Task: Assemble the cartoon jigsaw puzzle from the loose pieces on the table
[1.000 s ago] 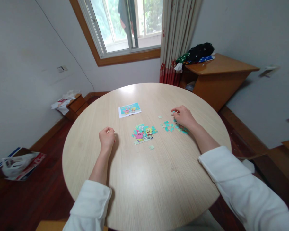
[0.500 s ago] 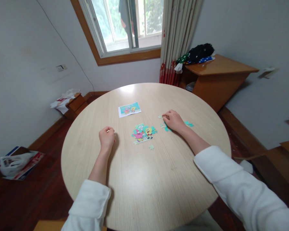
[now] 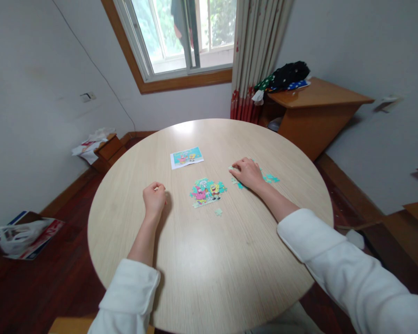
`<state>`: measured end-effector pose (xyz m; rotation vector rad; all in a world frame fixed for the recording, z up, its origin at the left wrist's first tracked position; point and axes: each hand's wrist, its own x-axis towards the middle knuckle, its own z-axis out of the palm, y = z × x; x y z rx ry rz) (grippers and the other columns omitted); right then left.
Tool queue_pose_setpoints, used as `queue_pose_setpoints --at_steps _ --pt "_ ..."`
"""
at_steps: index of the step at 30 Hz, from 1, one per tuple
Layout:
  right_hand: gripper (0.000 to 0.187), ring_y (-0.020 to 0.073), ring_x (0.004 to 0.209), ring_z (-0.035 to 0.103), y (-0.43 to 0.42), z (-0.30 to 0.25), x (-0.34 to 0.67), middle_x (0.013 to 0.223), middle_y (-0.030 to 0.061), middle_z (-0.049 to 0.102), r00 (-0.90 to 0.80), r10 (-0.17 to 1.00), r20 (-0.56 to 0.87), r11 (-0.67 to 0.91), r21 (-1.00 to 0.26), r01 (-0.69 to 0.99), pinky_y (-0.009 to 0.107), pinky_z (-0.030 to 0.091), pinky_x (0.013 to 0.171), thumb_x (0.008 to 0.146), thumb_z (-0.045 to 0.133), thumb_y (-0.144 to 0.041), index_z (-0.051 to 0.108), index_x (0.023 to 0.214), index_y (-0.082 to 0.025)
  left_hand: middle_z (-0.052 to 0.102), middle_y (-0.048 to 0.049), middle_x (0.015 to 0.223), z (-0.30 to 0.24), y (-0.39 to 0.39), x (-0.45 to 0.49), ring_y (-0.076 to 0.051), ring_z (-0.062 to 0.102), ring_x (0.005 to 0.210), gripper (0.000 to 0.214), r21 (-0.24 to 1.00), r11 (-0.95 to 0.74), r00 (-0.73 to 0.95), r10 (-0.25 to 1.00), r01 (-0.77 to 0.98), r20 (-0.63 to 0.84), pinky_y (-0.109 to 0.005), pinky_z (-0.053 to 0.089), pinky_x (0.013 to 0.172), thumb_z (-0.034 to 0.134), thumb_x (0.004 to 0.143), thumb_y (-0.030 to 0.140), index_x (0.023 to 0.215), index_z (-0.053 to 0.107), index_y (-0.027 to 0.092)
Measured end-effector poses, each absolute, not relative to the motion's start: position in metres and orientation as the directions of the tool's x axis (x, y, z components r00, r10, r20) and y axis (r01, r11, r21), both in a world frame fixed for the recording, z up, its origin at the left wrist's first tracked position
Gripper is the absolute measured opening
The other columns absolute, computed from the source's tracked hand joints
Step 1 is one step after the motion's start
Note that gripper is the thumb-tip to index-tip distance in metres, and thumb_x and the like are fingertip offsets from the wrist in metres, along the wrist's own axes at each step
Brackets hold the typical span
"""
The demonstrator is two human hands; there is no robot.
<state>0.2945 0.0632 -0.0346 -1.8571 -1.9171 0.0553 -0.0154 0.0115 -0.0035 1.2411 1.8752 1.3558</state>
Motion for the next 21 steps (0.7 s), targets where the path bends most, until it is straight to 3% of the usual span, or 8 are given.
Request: queue_pose_setpoints --at_steps 21 --pt "0.026 0.0281 0.108 0.056 0.0655 -0.0370 0.2940 0.109 0.0131 0.066 0.015 0.966 0.258 0.093 -0.400 0.912 0.042 0.040 0.091 0.087 0.054 -0.021 0.073 0.106 -0.020 0.036 0.0054 0.030 0.0000 0.0101 -0.0127 -0.013 0.038 0.031 0.013 0.919 0.109 -0.462 0.883 0.378 0.085 -0.021 0.023 0.037 0.047 0.064 0.018 0.052 0.047 0.021"
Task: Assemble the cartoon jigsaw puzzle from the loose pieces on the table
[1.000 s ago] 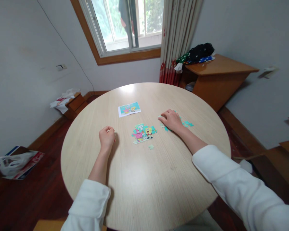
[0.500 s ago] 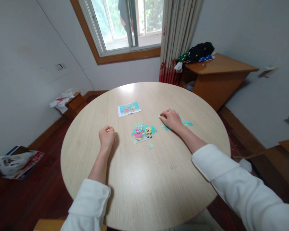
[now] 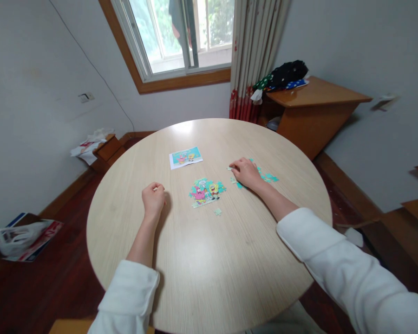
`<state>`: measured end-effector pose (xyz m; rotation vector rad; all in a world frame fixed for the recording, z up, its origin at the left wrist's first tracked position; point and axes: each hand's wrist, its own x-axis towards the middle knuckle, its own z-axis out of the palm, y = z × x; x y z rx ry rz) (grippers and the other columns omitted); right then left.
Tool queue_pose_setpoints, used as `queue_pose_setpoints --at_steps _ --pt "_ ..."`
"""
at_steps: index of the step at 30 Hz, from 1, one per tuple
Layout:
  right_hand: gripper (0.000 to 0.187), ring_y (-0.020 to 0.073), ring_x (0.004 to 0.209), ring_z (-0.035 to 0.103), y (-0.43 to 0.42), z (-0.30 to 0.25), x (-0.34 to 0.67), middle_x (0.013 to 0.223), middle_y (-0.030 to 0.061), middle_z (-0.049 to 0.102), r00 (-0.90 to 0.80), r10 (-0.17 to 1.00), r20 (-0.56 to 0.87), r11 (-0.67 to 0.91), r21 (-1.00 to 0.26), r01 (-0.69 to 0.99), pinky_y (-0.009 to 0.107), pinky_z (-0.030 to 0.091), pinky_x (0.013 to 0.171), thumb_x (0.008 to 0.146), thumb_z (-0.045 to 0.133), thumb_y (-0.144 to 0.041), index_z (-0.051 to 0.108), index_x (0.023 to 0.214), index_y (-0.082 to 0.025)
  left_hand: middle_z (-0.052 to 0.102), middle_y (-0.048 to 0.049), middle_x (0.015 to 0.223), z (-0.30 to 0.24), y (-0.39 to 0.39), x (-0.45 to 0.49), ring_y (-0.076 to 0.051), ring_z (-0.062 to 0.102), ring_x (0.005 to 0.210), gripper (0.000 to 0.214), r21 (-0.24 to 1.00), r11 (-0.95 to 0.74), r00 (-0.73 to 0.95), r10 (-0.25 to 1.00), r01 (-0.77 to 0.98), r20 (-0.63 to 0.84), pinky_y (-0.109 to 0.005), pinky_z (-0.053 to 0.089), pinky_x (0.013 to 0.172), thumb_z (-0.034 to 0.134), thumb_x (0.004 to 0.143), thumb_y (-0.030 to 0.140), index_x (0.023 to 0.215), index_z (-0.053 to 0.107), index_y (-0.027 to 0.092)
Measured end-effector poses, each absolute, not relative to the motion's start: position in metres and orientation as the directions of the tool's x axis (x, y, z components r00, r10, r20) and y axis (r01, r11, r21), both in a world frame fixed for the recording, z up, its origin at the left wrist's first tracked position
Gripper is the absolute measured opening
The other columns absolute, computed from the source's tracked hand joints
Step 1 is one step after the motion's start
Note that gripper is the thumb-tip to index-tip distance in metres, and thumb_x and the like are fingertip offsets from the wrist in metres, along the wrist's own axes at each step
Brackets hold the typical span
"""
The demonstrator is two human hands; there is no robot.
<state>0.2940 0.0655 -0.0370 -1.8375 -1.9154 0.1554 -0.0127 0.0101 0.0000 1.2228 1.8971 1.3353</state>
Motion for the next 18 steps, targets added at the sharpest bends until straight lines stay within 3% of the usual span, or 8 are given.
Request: queue_pose_setpoints --at_steps 8,18 --pt "0.024 0.0284 0.108 0.056 0.0665 -0.0383 0.2930 0.108 0.0129 0.067 0.037 0.964 0.264 0.076 -0.405 0.911 0.042 0.040 0.091 0.089 0.057 -0.031 0.073 0.104 -0.020 0.036 0.0051 0.030 -0.0016 0.0111 -0.0142 -0.013 0.038 0.031 0.012 0.918 0.096 -0.458 0.883 0.385 0.100 -0.021 0.023 0.037 0.047 0.064 0.018 0.052 0.049 0.021" --pt "0.016 0.0265 0.107 0.057 0.0676 -0.0359 0.2947 0.109 0.0106 0.068 0.029 0.969 0.244 0.078 -0.416 0.906 0.041 0.040 0.089 0.086 0.062 -0.027 0.071 0.097 -0.020 0.036 0.0060 0.029 -0.0020 0.0105 -0.0141 -0.013 0.037 0.030 0.011 0.925 0.083 -0.452 0.886 0.371 0.102 -0.021 0.023 0.036 0.047 0.064 0.019 0.053 0.048 0.022"
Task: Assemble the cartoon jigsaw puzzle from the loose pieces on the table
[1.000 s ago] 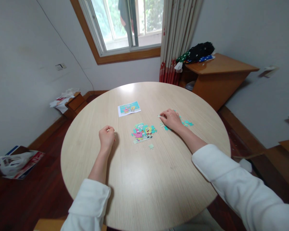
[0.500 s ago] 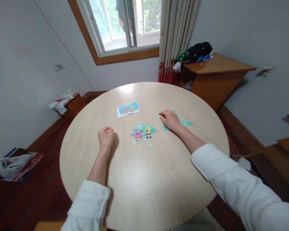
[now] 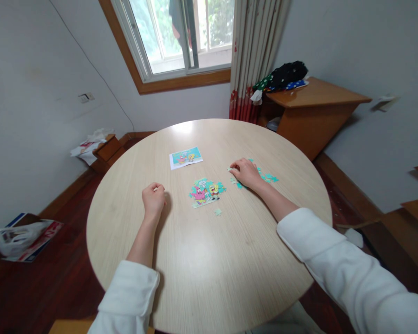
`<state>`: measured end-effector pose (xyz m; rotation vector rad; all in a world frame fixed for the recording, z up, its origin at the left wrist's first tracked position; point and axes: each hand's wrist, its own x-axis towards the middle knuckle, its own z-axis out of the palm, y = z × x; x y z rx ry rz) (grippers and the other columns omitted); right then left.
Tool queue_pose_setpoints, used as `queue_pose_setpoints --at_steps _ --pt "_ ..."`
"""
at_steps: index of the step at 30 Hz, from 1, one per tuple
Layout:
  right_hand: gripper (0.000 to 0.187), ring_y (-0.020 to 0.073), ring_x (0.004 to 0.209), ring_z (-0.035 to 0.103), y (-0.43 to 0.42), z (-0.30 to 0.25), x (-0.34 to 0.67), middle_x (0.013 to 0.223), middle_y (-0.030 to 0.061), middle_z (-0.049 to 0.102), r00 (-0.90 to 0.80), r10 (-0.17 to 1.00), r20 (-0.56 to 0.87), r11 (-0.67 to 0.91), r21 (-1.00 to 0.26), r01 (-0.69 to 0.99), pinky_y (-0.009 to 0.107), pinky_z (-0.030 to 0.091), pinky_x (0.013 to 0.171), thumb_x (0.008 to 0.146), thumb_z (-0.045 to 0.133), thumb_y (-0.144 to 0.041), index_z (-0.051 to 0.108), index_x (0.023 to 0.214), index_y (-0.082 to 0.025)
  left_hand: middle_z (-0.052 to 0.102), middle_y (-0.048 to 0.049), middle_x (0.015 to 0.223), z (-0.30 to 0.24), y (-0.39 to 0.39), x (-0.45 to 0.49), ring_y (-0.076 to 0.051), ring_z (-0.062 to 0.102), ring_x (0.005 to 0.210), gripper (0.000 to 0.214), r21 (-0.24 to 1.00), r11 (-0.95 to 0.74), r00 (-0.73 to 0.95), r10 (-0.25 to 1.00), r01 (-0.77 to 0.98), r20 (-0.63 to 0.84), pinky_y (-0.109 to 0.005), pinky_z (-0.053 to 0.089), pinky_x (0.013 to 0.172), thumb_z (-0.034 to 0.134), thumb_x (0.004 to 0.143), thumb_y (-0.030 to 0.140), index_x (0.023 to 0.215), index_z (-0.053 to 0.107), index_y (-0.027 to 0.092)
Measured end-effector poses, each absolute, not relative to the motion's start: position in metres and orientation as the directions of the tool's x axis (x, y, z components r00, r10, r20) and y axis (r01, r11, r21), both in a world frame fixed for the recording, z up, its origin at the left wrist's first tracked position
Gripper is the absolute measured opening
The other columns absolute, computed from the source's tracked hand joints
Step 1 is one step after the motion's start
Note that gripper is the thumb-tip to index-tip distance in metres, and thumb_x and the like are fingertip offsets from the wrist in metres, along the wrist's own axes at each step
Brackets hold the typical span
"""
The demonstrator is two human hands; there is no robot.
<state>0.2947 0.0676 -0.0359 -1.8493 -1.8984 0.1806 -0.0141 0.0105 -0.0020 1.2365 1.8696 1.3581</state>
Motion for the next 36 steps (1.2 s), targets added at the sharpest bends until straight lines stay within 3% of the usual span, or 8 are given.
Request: queue_pose_setpoints --at_steps 17,23,36 --pt "0.017 0.0259 0.104 0.060 0.074 -0.042 0.299 0.108 0.0110 0.069 0.058 0.962 0.268 0.067 -0.433 0.899 0.040 0.044 0.089 0.082 0.069 -0.026 0.071 0.098 -0.019 0.037 0.0061 0.029 -0.006 0.012 -0.015 -0.012 0.037 0.030 0.009 0.925 0.067 -0.442 0.889 0.374 0.115 -0.021 0.021 0.036 0.047 0.062 0.021 0.054 0.049 0.021" --pt "0.010 0.0256 0.103 0.060 0.075 -0.043 0.301 0.105 0.0106 0.069 0.040 0.960 0.277 0.084 -0.422 0.903 0.040 0.045 0.088 0.081 0.069 -0.025 0.072 0.090 -0.019 0.036 0.0062 0.029 -0.006 0.013 -0.015 -0.012 0.036 0.029 0.009 0.922 0.072 -0.445 0.888 0.381 0.115 -0.021 0.019 0.036 0.046 0.062 0.021 0.054 0.049 0.021" --pt "0.012 0.0224 0.092 0.064 0.079 -0.047 0.302 0.097 0.0093 0.072 0.037 0.946 0.321 0.137 -0.503 0.853 0.036 0.047 0.083 0.077 0.072 -0.021 0.069 0.088 -0.018 0.037 0.0056 0.029 -0.006 0.012 -0.016 -0.012 0.037 0.030 0.010 0.918 0.064 -0.441 0.889 0.392 0.126 -0.021 0.021 0.036 0.047 0.063 0.021 0.053 0.050 0.021"
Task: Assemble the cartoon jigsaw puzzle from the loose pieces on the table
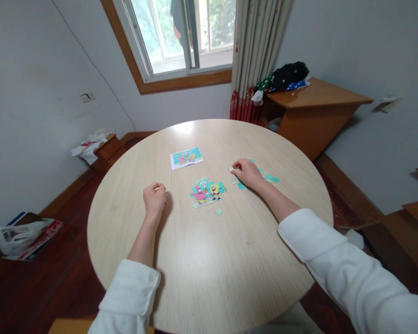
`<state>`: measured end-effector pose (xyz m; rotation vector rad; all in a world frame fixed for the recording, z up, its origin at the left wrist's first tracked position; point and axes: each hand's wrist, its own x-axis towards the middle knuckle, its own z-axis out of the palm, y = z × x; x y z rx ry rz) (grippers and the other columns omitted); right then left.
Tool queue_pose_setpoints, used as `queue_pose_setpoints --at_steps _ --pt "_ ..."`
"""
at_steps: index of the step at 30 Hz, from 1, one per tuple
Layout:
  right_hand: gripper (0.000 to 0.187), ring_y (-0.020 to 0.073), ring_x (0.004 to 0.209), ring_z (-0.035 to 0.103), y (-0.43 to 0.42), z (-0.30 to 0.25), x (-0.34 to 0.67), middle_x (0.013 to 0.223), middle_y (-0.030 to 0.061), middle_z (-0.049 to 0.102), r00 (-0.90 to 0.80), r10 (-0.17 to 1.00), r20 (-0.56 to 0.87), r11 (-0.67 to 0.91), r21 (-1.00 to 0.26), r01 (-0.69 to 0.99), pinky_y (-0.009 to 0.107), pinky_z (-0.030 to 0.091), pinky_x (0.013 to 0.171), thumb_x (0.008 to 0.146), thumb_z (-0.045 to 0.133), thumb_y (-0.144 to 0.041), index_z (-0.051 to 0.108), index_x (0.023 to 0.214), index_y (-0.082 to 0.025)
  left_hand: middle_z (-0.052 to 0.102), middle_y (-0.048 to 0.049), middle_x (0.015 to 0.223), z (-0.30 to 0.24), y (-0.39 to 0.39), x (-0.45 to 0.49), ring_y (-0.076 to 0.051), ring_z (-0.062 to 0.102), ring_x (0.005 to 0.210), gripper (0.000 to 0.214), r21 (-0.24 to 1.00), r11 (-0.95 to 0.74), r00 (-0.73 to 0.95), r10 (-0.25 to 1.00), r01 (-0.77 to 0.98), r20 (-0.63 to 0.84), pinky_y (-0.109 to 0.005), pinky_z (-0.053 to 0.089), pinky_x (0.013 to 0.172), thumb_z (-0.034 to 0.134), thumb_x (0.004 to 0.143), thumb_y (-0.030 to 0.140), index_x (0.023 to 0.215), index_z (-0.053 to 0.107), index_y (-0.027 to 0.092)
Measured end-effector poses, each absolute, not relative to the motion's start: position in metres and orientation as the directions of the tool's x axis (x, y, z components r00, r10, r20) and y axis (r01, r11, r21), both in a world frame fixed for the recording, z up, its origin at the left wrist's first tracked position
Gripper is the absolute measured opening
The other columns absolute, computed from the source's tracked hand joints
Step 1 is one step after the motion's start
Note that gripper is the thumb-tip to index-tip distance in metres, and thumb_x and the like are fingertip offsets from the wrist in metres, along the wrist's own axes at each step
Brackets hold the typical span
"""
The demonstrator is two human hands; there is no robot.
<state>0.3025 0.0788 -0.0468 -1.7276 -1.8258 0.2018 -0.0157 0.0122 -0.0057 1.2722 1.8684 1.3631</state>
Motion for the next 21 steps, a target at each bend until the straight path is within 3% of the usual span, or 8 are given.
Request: queue_pose_setpoints --at_steps 7,21 --pt "0.011 0.0169 0.074 0.063 0.0751 -0.0435 0.2998 0.079 0.0032 0.071 0.049 0.948 0.315 0.156 -0.591 0.792 0.030 0.048 0.072 0.074 0.071 -0.015 0.066 0.083 -0.019 0.037 0.0054 0.030 -0.0050 0.0119 -0.0148 -0.013 0.038 0.031 0.012 0.919 0.084 -0.451 0.886 0.385 0.108 -0.020 0.022 0.037 0.047 0.065 0.019 0.053 0.049 0.021" --pt "0.011 0.0156 0.071 0.063 0.0713 -0.0396 0.2982 0.077 0.0027 0.070 0.021 0.949 0.315 0.190 -0.621 0.761 0.028 0.047 0.071 0.074 0.067 -0.012 0.067 0.084 -0.018 0.037 0.0055 0.030 -0.0058 0.0114 -0.0163 -0.013 0.038 0.031 0.010 0.918 0.070 -0.440 0.890 0.391 0.120 -0.021 0.023 0.038 0.047 0.063 0.021 0.054 0.049 0.021"
